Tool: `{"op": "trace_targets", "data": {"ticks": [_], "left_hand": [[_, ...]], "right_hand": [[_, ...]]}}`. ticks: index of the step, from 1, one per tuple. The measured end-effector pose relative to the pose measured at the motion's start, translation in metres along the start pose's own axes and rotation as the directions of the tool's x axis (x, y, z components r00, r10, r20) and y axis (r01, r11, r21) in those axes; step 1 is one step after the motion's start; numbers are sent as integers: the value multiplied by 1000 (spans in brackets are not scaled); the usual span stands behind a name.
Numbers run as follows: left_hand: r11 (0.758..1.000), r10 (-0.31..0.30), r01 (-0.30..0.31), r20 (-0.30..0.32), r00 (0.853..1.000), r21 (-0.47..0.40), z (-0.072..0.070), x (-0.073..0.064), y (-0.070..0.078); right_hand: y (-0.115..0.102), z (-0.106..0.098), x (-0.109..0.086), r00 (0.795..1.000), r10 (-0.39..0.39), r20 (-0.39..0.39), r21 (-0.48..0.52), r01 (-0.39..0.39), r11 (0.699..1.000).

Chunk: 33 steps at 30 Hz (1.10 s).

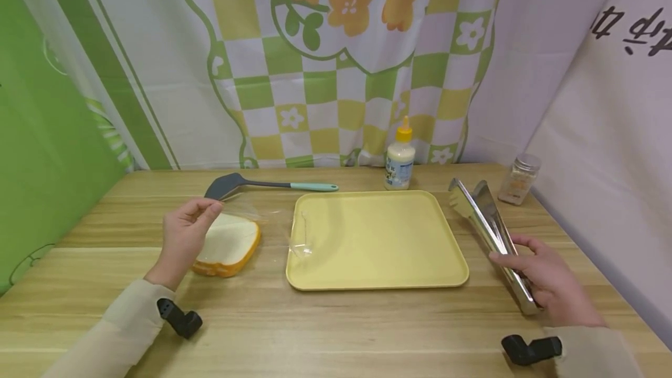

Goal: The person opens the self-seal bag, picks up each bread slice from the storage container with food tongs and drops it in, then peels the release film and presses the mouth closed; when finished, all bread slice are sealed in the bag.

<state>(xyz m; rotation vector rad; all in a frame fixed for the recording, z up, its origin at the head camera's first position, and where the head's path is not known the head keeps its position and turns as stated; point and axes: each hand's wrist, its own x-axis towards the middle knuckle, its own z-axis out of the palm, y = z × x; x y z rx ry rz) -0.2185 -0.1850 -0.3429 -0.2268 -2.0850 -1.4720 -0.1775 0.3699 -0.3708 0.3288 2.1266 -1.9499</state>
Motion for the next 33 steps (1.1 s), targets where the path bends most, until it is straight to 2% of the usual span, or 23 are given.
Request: {"op": "trace_targets", "data": {"ticks": [3,6,8,15,26,33], "left_hand": [[1000,2,-2,-5,1000,3,1,0,0],[1000,8,-8,-2,1000,4,1,-1,-1],[1000,15,-15,8,1000,4,2,-1,-1],[999,28,-31,63,998,36,2,-3,-3],[997,52,-57,105,993,48,3,-5,-6],[996,57,-66,146,988,59,2,-3,-8]], "right_hand": [[0,5,1,1000,-4,-8,-30,4,1000],[-1,9,2,1000,-14,-16,-107,12,994],[-2,11,2,999,-11,-33,-177,5,984],[-7,21,5,996,-51,-73,-292,28,956],[-8,31,4,975,-140,-170,-538,27,843],[-13,35,0,974,-127,-186,-595,-9,804]]}}
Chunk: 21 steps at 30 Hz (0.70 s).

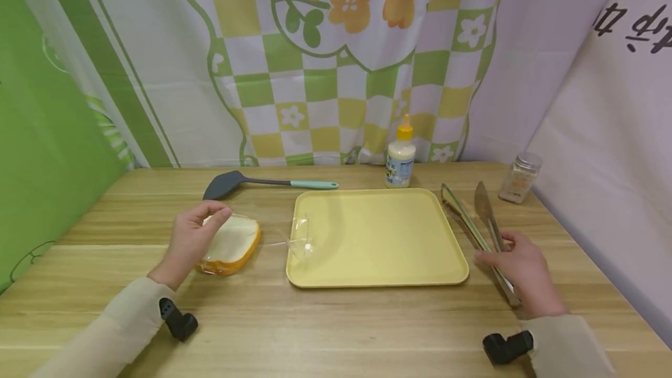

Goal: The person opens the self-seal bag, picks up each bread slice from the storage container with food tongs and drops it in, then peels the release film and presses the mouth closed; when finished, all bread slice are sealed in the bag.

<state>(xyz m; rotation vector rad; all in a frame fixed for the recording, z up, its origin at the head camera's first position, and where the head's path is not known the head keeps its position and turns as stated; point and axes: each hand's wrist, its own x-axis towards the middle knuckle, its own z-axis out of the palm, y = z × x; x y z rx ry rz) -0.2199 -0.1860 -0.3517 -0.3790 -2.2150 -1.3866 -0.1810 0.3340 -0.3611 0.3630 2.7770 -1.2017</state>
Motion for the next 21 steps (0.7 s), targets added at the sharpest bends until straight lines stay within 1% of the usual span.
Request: {"op": "trace_targets", "data": {"ticks": [3,5,8,11,12,13,14,15,16,17,18,19,20,21], "left_hand": [[1000,2,-3,49,999,17,-6,6,4],[1000,-2,0,88,996,19,-13,13,10],[999,-4,0,114,993,36,-20,29,22],[996,7,-20,151,988,84,-21,48,35],[995,3,-21,178,984,100,-19,55,39],[993,-5,-21,216,976,117,-17,61,43],[991,-16,-21,267,963,135,-13,66,46],[988,-28,-24,324,946,154,-8,72,49],[984,-43,-29,393,919,175,-3,76,52],[978,-62,-39,465,883,203,2,81,54],[971,-73,-64,539,839,231,8,84,55],[962,-79,-99,610,788,253,13,87,55],[953,-87,-136,673,734,272,18,89,56],[942,-91,-177,725,683,286,23,91,56]], "right_hand": [[-6,-2,-2,1000,-1,-31,-19,0,1000],[-11,-2,-5,998,-20,-64,-26,19,999],[-19,-4,-8,993,-61,-99,-34,58,998],[-30,-4,-14,988,-105,-117,-53,100,994],[-33,-3,-16,986,-120,-120,-55,114,992],[-37,-2,-17,983,-137,-122,-56,131,990],[-42,0,-19,979,-158,-126,-57,152,987],[-46,2,-21,977,-176,-122,-65,169,983],[-51,5,-22,974,-194,-115,-65,187,980],[-56,8,-24,972,-213,-100,-56,208,976],[-61,11,-25,970,-231,-78,-51,227,972],[-66,14,-27,967,-249,-55,-52,246,968],[-71,17,-28,963,-266,-35,-54,264,963],[-76,21,-29,961,-277,-13,-41,276,960]]}}
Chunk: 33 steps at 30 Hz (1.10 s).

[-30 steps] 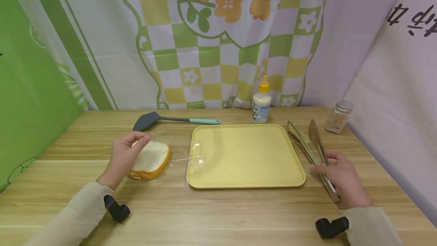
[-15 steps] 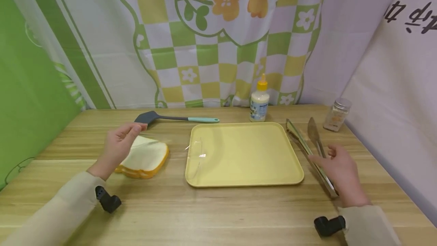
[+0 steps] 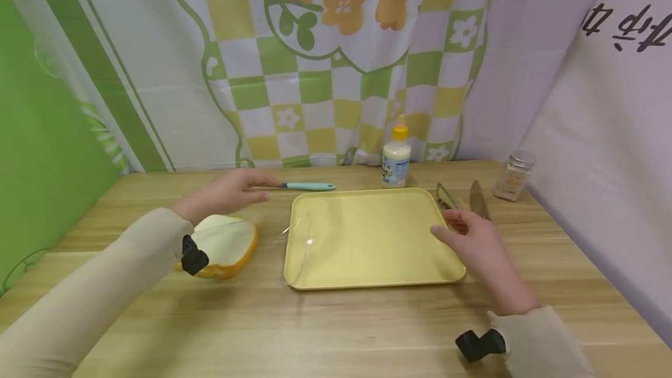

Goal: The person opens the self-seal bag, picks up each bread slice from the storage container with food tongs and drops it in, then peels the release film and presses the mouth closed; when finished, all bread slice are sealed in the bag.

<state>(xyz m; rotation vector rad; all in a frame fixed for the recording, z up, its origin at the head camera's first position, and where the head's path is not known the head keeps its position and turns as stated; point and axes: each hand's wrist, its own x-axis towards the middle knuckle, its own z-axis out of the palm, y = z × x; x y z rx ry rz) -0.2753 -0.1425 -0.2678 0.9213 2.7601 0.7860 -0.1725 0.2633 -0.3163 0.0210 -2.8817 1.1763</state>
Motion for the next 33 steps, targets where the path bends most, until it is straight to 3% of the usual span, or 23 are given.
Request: {"op": "trace_targets", "data": {"ticks": [2,4,10,14,19,23,29,33], "left_hand": [[998,22,-29,117,993,60,5,9,2],[995,33,-50,188,982,89,10,16,2],[990,92,-117,260,961,82,31,29,-1],[989,121,-138,235,964,55,43,32,-2],[991,107,-119,176,979,58,49,34,-4],[993,93,-102,139,986,54,53,33,-6],[992,123,-126,84,989,23,58,33,-10],[991,133,-133,60,989,-9,61,31,-12]], "right_hand": [[-9,6,0,999,-24,35,37,23,999],[-18,12,1,997,-53,50,61,50,997],[-42,21,6,987,-147,72,115,138,984],[-61,20,14,975,-199,94,121,188,975],[-89,27,33,956,-263,128,134,246,960],[-102,52,54,936,-307,174,169,278,945],[-112,101,82,904,-357,237,147,330,933],[-115,124,92,902,-342,263,138,315,939]]}}
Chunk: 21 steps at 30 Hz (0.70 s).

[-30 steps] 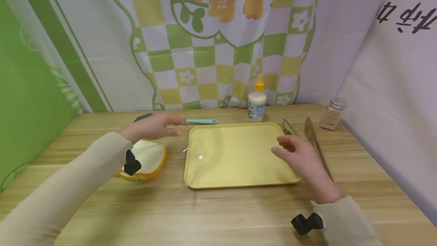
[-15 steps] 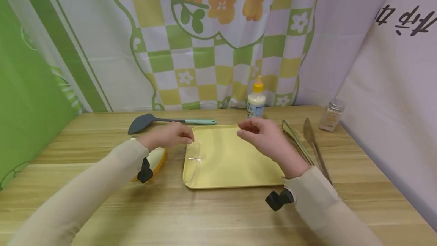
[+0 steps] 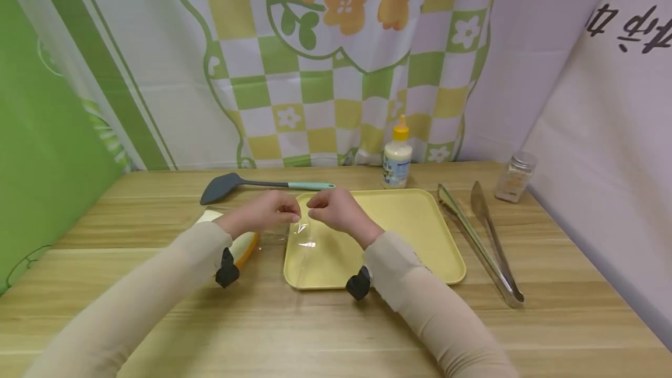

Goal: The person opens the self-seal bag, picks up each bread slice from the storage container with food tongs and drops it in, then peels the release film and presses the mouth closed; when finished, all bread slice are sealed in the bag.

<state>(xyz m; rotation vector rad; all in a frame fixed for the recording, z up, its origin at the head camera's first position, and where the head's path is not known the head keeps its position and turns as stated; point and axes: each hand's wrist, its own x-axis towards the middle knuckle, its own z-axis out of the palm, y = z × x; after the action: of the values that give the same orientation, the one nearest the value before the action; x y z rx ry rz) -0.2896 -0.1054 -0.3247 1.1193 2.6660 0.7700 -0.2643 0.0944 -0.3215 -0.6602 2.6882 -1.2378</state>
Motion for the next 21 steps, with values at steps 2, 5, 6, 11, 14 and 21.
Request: {"op": "trace_targets", "data": {"ticks": [2,5,6,11,14,21], "left_hand": [[1000,10,-10,-13,1000,-7,2,-1,0],[1000,1,-2,-33,999,-20,3,-1,0],[1000,-1,0,-37,999,-24,4,-2,0],[999,6,-9,-56,998,-42,9,-1,-4],[999,11,-14,-79,997,-46,13,-1,-6],[988,-38,21,-112,993,-155,19,-5,-10]], "right_hand": [[2,6,4,999,43,1,23,-43,999],[5,12,8,995,101,8,84,-101,991],[7,14,10,994,113,10,102,-113,988],[13,20,12,987,159,37,201,-163,966],[16,21,11,982,180,55,280,-188,941],[20,21,6,972,210,108,441,-236,866]]}}
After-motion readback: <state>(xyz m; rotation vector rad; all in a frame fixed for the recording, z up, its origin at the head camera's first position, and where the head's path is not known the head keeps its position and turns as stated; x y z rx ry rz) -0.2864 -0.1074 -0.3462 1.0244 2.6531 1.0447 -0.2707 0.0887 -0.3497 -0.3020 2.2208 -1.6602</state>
